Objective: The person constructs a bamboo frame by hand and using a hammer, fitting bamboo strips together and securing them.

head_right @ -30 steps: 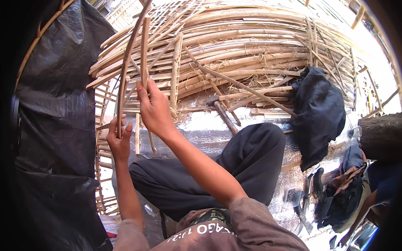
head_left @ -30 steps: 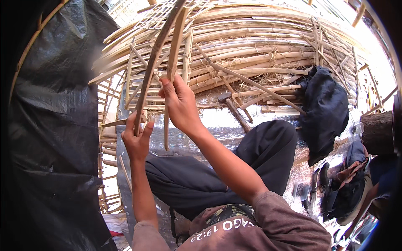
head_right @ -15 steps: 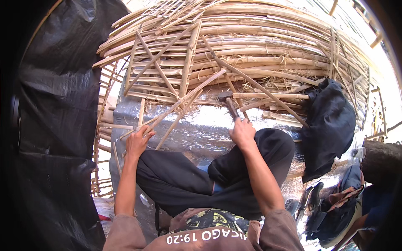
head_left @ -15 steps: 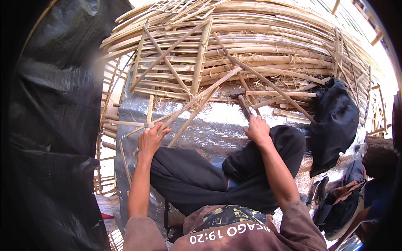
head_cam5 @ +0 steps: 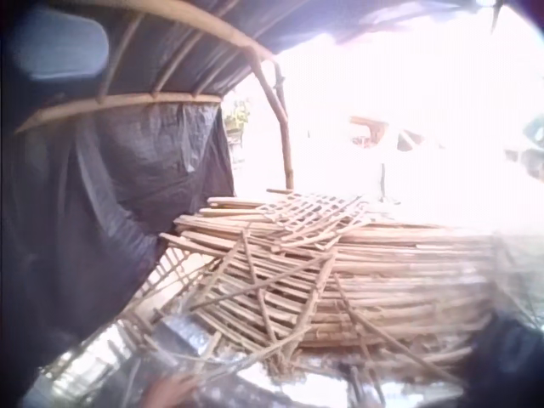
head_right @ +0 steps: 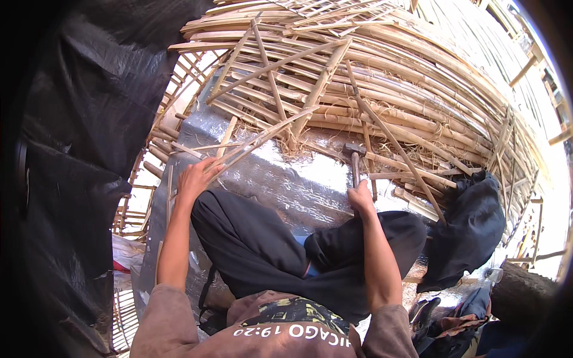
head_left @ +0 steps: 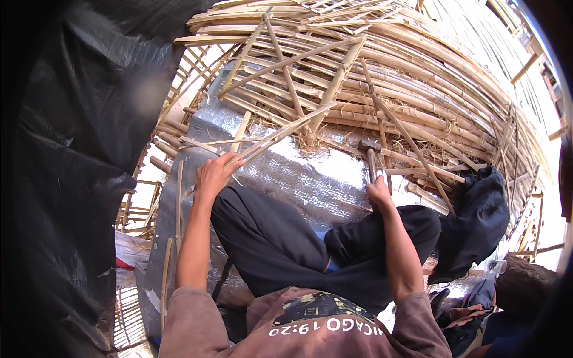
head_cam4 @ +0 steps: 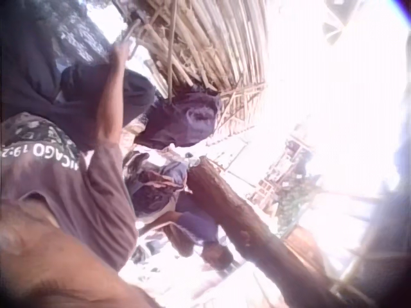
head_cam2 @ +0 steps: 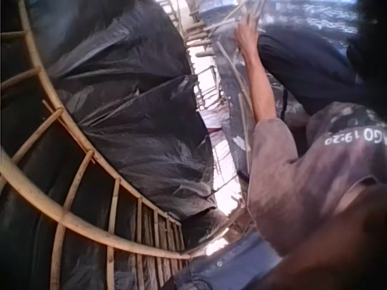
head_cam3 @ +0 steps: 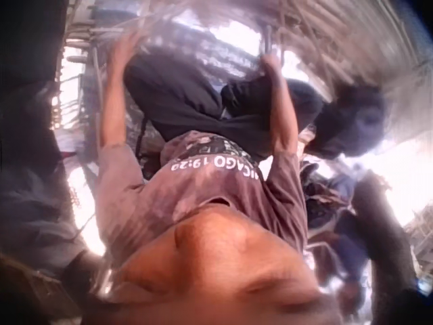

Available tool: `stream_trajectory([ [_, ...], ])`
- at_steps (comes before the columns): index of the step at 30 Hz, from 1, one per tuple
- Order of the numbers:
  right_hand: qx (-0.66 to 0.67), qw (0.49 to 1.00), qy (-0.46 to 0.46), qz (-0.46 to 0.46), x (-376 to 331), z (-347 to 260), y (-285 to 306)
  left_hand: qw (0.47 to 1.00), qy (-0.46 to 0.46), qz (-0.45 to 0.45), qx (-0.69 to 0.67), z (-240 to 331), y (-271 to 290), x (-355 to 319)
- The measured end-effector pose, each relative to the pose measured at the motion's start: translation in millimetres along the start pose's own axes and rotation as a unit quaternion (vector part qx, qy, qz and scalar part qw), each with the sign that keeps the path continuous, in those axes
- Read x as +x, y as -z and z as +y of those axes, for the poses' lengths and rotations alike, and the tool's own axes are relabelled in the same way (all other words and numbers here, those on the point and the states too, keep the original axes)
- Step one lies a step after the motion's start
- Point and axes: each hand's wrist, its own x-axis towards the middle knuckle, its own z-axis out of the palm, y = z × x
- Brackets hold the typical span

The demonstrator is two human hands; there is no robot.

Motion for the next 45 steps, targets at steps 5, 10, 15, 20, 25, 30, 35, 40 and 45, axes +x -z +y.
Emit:
stream_trajectory([
  [5,0.381,0.897,-0.126,-0.185,-28.4,-56.6,49.2,0.998,0.014,0.000,-0.068,-6.8,-1.6,-0.5],
  [10,0.558,0.776,-0.151,-0.251,-82.0,-139.4,96.6,0.990,0.009,-0.096,-0.107,-27.3,-12.0,10.4],
  [15,0.630,0.705,-0.021,-0.324,-188.7,-198.6,175.3,0.994,0.005,-0.083,-0.073,-0.1,20.0,-12.2],
  [20,0.600,0.737,0.156,-0.269,-265.9,-243.5,218.0,0.993,0.020,-0.033,-0.110,-25.2,18.3,-25.8],
  [25,0.627,0.696,0.207,-0.280,-286.2,-230.5,220.4,0.989,-0.055,-0.025,-0.138,-54.0,26.8,-19.7],
  [30,0.607,0.740,0.153,-0.247,-299.9,-177.7,226.4,0.986,-0.096,-0.045,-0.127,-72.3,47.9,-11.0],
  [35,0.632,0.747,0.109,-0.176,-280.8,-129.2,230.3,0.992,-0.054,-0.082,-0.072,-53.9,22.9,-8.8],
  [40,0.665,0.731,0.074,-0.132,-227.7,-118.7,234.3,0.992,-0.005,-0.085,-0.095,-62.5,-18.7,-12.8],
  [45,0.710,0.677,0.072,-0.181,-176.1,-130.9,239.6,0.995,-0.009,-0.092,-0.041,-60.6,-23.7,-5.3],
])
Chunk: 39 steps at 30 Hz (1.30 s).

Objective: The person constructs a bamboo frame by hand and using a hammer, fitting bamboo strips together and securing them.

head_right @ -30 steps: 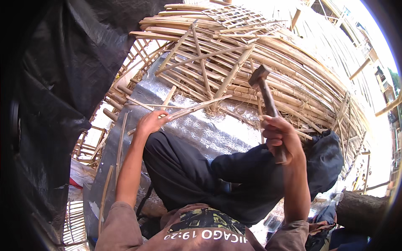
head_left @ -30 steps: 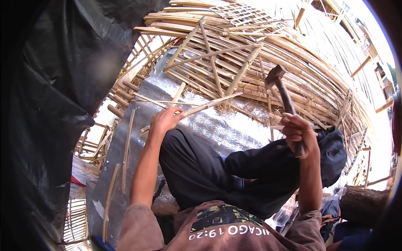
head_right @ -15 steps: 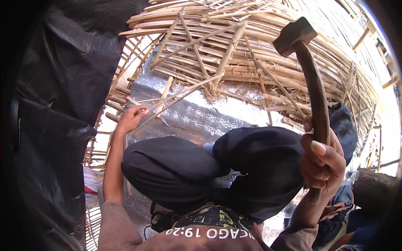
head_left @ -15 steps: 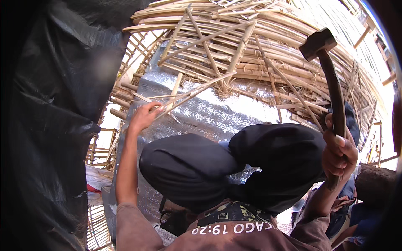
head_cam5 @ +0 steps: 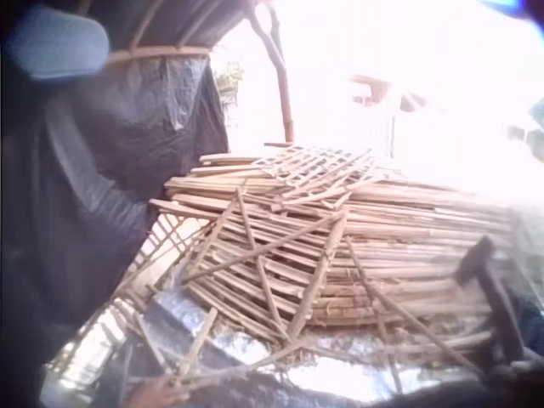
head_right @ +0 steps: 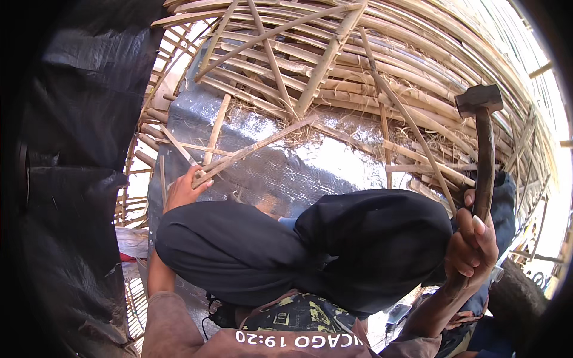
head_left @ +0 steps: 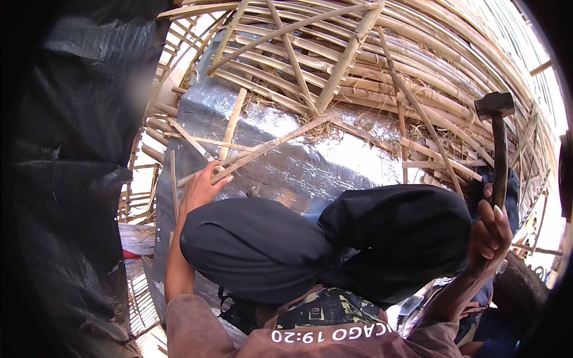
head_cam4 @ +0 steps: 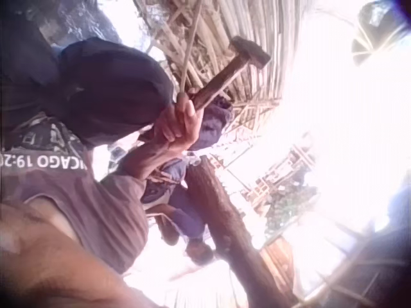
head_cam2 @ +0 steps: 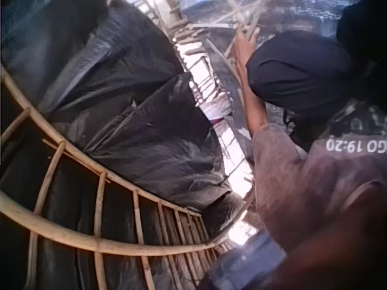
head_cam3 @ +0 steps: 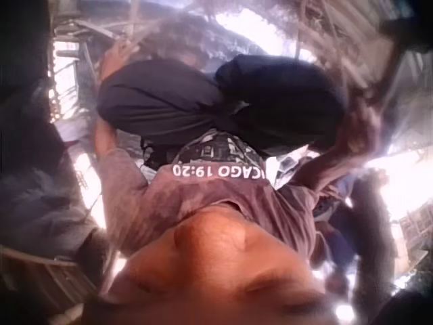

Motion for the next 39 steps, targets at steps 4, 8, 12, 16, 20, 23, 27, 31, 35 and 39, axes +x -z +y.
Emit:
stream_trajectory([
  [4,-0.030,0.999,-0.027,0.022,30.5,8.2,-15.9,0.999,-0.031,0.032,0.022,6.4,-6.5,6.9],
  [8,-0.029,0.998,-0.059,-0.008,46.9,30.9,-20.9,0.995,-0.062,0.076,0.024,-22.9,-3.3,18.5],
  [12,-0.099,0.989,-0.109,-0.016,69.6,68.9,-12.6,0.966,0.054,0.147,-0.205,-25.2,70.9,45.0],
  [16,-0.145,0.971,-0.190,-0.013,75.3,106.4,9.1,0.995,0.008,0.097,-0.002,38.8,97.3,68.2],
  [20,-0.235,0.950,-0.205,-0.028,73.3,148.9,46.6,0.993,-0.051,-0.041,0.100,112.1,-16.6,88.5],
  [23,-0.251,0.944,-0.212,-0.028,68.7,155.8,62.1,0.986,-0.041,-0.074,0.146,123.9,-69.2,85.6],
  [27,-0.200,0.954,-0.221,-0.035,76.4,150.2,69.3,0.985,-0.052,-0.086,0.142,98.2,-94.4,101.4],
  [31,-0.152,0.963,-0.218,-0.032,83.0,150.6,70.3,0.979,-0.148,0.062,0.125,99.6,-107.0,91.1],
  [35,-0.169,0.960,-0.219,-0.044,83.7,153.9,77.3,0.979,-0.140,0.039,0.145,91.9,-118.4,104.9],
  [39,-0.185,0.959,-0.210,-0.048,82.2,162.6,73.7,0.979,-0.144,0.023,0.143,90.9,-104.7,98.0],
])
